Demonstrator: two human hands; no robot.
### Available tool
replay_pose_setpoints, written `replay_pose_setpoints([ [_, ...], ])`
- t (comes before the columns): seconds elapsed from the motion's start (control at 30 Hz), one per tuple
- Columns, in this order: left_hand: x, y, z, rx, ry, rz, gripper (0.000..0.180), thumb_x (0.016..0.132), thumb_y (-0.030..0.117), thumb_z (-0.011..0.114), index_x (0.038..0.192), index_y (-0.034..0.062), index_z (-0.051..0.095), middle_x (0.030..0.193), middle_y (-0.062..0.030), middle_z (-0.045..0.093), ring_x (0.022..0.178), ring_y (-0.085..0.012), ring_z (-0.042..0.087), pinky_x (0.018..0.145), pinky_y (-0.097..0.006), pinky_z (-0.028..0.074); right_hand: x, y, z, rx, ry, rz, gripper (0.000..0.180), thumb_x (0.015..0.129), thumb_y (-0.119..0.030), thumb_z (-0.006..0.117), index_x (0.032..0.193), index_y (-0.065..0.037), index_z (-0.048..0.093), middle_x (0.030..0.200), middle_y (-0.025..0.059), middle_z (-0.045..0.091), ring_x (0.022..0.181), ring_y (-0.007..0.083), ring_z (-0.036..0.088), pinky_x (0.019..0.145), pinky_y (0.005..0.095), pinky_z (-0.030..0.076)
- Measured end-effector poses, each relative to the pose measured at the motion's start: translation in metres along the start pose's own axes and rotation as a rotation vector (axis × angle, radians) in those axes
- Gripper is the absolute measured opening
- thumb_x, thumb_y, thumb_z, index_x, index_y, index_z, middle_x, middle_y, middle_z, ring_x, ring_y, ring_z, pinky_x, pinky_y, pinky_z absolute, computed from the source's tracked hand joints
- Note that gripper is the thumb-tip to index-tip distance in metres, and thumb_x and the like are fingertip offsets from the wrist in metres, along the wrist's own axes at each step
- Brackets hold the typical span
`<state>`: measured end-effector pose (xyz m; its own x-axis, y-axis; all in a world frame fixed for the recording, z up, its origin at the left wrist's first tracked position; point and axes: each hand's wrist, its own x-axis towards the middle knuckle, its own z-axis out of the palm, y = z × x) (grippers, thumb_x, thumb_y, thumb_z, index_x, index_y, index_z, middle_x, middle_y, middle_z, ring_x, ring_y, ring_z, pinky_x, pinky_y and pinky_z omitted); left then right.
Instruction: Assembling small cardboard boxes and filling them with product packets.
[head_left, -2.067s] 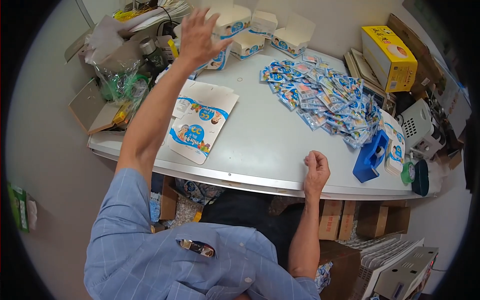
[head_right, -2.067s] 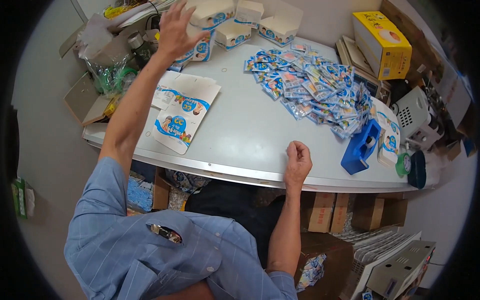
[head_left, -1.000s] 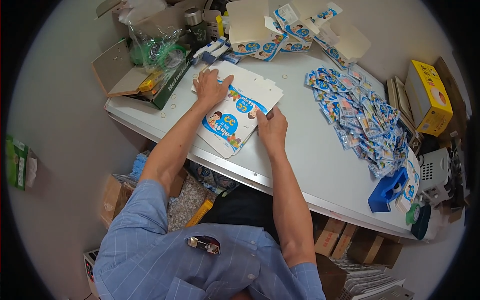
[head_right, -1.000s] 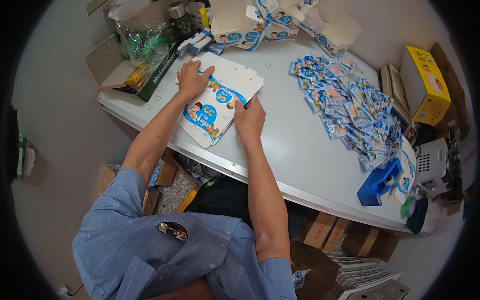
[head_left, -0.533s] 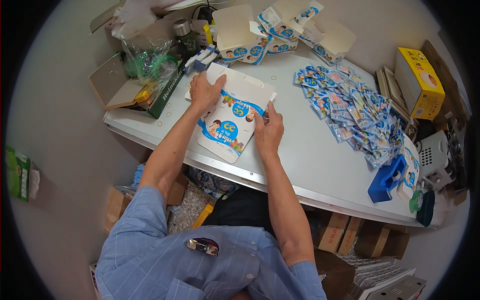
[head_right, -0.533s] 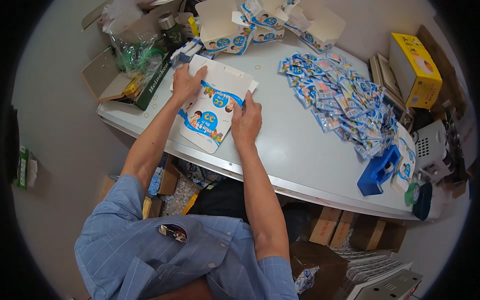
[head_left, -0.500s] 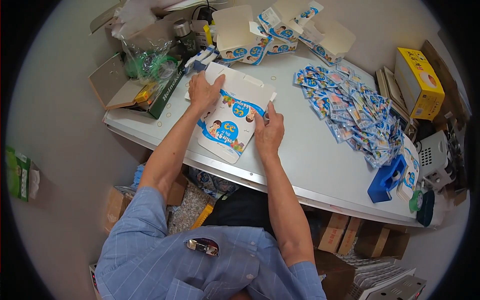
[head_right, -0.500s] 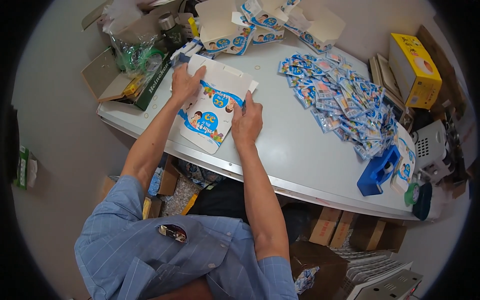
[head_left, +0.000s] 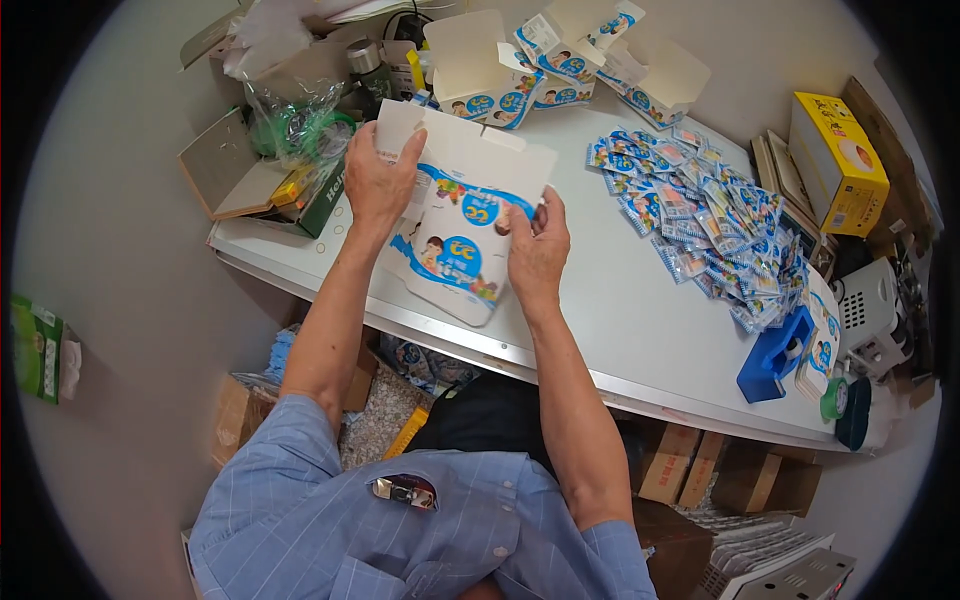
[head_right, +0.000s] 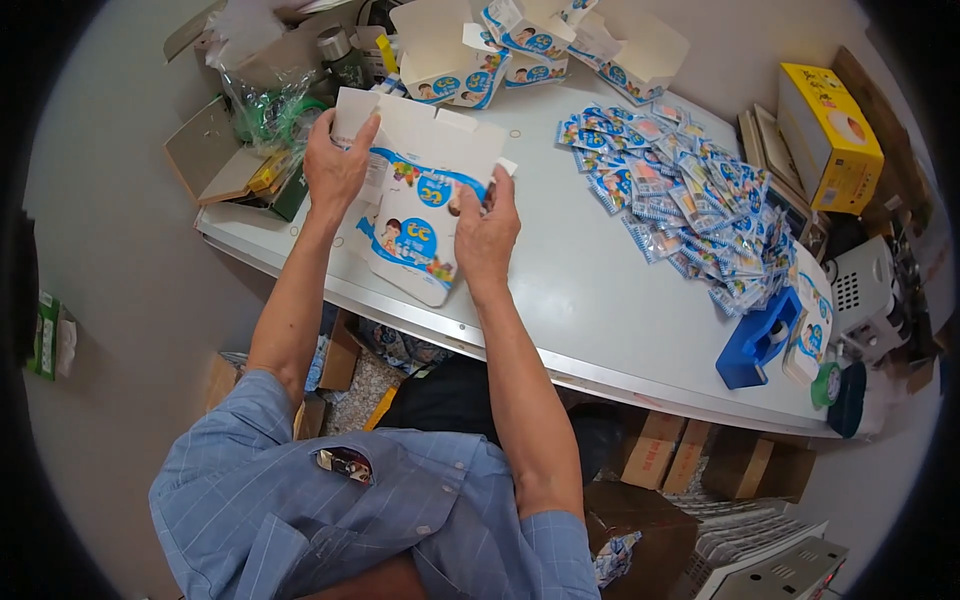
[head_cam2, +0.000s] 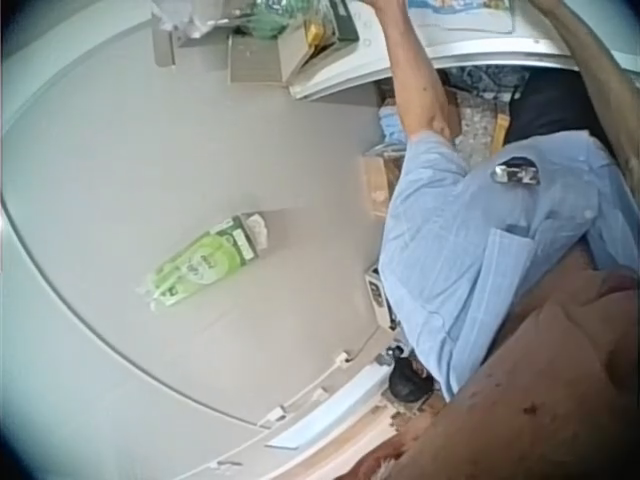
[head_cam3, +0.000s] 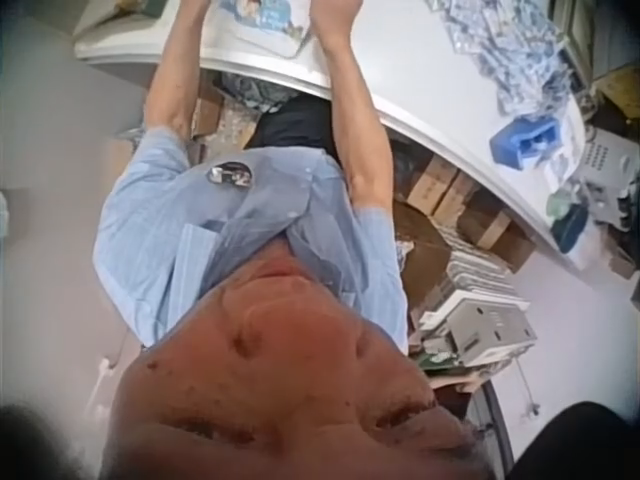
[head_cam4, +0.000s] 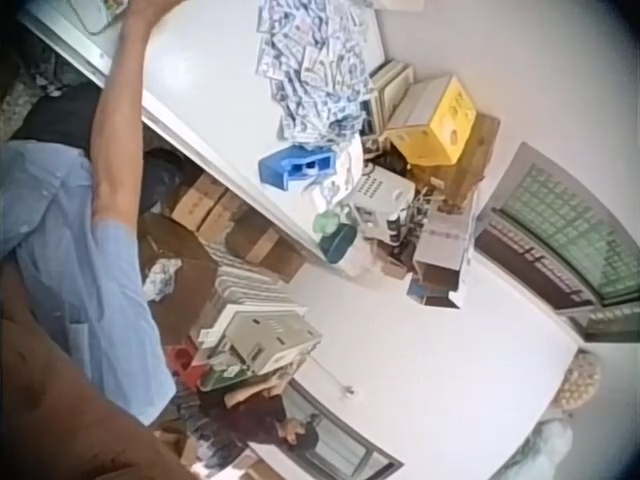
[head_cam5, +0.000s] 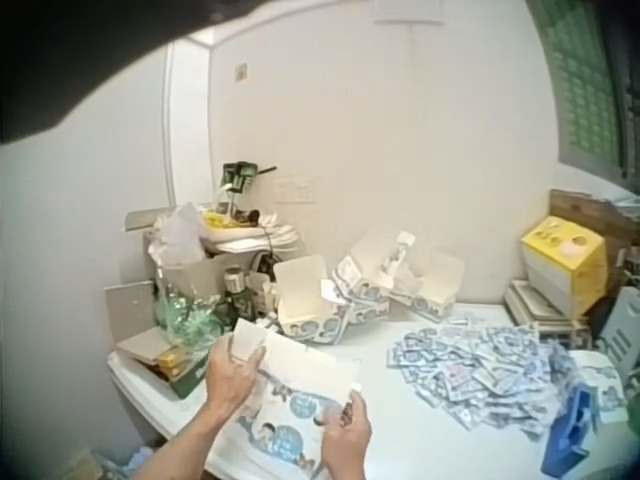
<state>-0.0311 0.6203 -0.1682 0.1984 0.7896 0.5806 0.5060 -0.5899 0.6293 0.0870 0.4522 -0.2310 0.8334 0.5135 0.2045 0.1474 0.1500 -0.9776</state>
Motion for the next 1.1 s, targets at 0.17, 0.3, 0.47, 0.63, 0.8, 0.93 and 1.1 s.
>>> replay_pose_setpoints([
  [0.17, -0.004, 0.017, -0.016, -0.279, 0.109, -0.105, 0.075, 0.081, 0.042, 0.083, 0.123, -0.0074, 0.046, 0.115, -0.0226, 0.059, 0.105, -0.0284, 0.061, 0.094, -0.036, 0.050, -0.003, -0.015, 0.000, -0.370, 0.178, -0.334, 0.058, 0.095, -0.028, 0.067, 0.140, 0.003, 0.048, 0.110, 0.0208, 0.066, 0.105, 0.0272, 0.064, 0.095, 0.0359, 0.049],
  [0.3, -0.010, 0.035, -0.029, -0.559, 0.111, -0.074, 0.070, 0.080, 0.029, 0.086, 0.121, -0.0053, 0.040, 0.109, -0.0185, 0.057, 0.099, -0.0204, 0.061, 0.084, -0.031, 0.052, 0.000, -0.049, -0.010, 0.160, -0.062, 0.009, 0.054, 0.095, -0.037, 0.068, 0.128, 0.003, 0.054, 0.108, 0.0149, 0.066, 0.099, 0.0206, 0.063, 0.087, 0.0319, 0.050],
  [0.47, -0.037, 0.071, -0.031, -0.738, 0.140, 0.237, 0.063, 0.081, 0.015, 0.081, 0.123, -0.0014, 0.037, 0.109, -0.0118, 0.052, 0.095, -0.0158, 0.057, 0.078, -0.027, 0.049, 0.006, -0.101, -0.040, 0.401, 0.070, 0.044, 0.055, 0.093, -0.052, 0.066, 0.114, -0.002, 0.058, 0.103, 0.0067, 0.062, 0.089, 0.0117, 0.056, 0.075, 0.0261, 0.047],
  [0.63, -0.060, 0.117, -0.015, -0.881, 0.258, 0.351, 0.062, 0.080, 0.003, 0.076, 0.124, -0.0003, 0.032, 0.116, -0.0135, 0.044, 0.107, -0.0192, 0.049, 0.093, -0.034, 0.044, -0.003, -0.116, -0.089, 0.429, 0.060, -0.230, 0.057, 0.094, -0.032, 0.071, 0.131, 0.006, 0.051, 0.117, 0.0117, 0.060, 0.108, 0.0170, 0.054, 0.097, 0.0304, 0.042],
  [0.8, -0.097, 0.157, 0.010, -1.243, -0.281, 0.256, 0.057, 0.081, 0.005, 0.056, 0.135, -0.0010, 0.039, 0.130, -0.0127, 0.046, 0.118, -0.0202, 0.047, 0.106, -0.034, 0.037, -0.030, -0.123, -0.133, 0.247, 0.147, -0.335, 0.075, 0.092, -0.034, 0.074, 0.145, 0.008, 0.041, 0.136, 0.0172, 0.053, 0.125, 0.0231, 0.051, 0.107, 0.0346, 0.039],
  [0.93, -0.127, 0.154, 0.038, -1.343, -0.650, 0.169, 0.058, 0.086, 0.017, 0.049, 0.141, -0.0022, 0.040, 0.140, -0.0186, 0.048, 0.134, -0.0228, 0.044, 0.113, -0.035, 0.031, -0.040, -0.101, -0.161, 0.033, 0.212, -0.154, 0.084, 0.086, -0.038, 0.081, 0.145, 0.008, 0.040, 0.134, 0.0203, 0.054, 0.122, 0.0250, 0.052, 0.105, 0.0354, 0.041],
  [1.1, -0.170, 0.118, 0.079, -1.224, -0.771, -0.083, 0.064, 0.099, 0.035, 0.049, 0.147, -0.0067, 0.038, 0.144, -0.0174, 0.048, 0.136, -0.0239, 0.044, 0.115, -0.034, 0.031, -0.044, -0.041, -0.177, -0.338, 0.361, 0.051, 0.092, 0.078, -0.031, 0.085, 0.145, 0.007, 0.036, 0.133, 0.0274, 0.054, 0.123, 0.0358, 0.055, 0.105, 0.0402, 0.043],
])
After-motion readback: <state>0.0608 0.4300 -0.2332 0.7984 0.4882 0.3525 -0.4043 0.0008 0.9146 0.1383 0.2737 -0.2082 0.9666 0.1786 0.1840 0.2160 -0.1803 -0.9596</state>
